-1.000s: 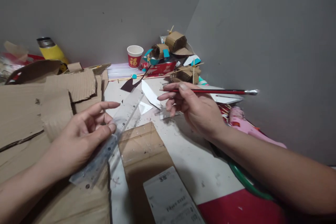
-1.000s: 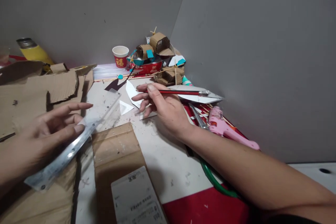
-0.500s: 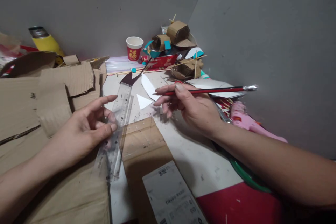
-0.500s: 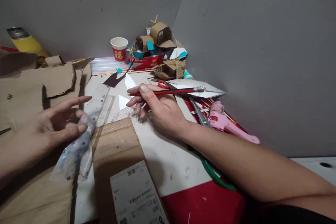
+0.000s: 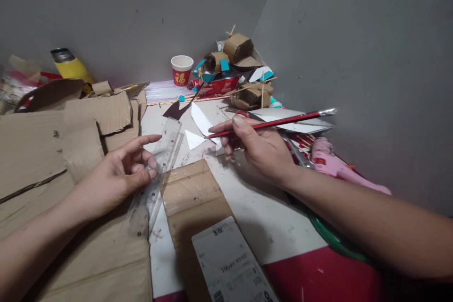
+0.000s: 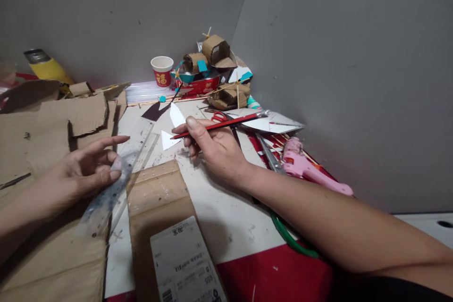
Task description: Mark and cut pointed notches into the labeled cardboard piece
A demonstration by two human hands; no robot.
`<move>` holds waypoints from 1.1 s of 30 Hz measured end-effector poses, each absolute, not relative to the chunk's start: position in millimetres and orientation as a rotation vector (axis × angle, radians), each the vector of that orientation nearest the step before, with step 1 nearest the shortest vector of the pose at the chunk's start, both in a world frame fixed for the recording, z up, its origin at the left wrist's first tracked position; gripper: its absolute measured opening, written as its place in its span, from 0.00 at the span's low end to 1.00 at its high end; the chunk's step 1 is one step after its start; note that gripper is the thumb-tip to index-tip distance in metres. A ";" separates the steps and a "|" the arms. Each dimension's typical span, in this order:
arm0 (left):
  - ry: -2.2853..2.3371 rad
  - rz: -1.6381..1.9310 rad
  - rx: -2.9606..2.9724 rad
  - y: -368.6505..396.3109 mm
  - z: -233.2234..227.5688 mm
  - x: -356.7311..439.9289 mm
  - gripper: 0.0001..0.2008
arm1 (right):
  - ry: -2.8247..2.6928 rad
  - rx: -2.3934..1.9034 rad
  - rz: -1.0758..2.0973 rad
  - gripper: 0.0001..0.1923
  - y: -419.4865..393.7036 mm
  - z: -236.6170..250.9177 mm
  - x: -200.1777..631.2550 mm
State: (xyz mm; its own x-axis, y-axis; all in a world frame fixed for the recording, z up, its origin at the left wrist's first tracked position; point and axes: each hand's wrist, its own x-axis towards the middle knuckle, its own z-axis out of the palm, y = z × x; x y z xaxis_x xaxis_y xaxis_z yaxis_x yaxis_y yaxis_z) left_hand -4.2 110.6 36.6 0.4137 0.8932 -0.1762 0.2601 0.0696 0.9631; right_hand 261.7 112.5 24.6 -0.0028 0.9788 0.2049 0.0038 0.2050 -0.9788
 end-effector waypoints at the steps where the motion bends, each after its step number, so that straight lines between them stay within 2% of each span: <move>1: 1.095 0.652 1.460 110.9 37.0 -4.4 0.29 | -1.313 -1.058 1.057 0.26 112.1 25.4 261.6; 12: 1.089 0.611 1.324 111.8 37.7 -2.7 0.33 | -1.470 -1.100 0.993 0.15 111.2 30.3 263.0; 17: 1.054 0.597 1.319 112.3 37.7 -3.7 0.30 | -1.531 -1.133 0.954 0.10 112.1 32.1 264.2; 33: 1.022 0.540 1.291 112.9 34.9 -5.0 0.26 | -1.558 -1.183 0.969 0.08 111.7 33.2 268.0</move>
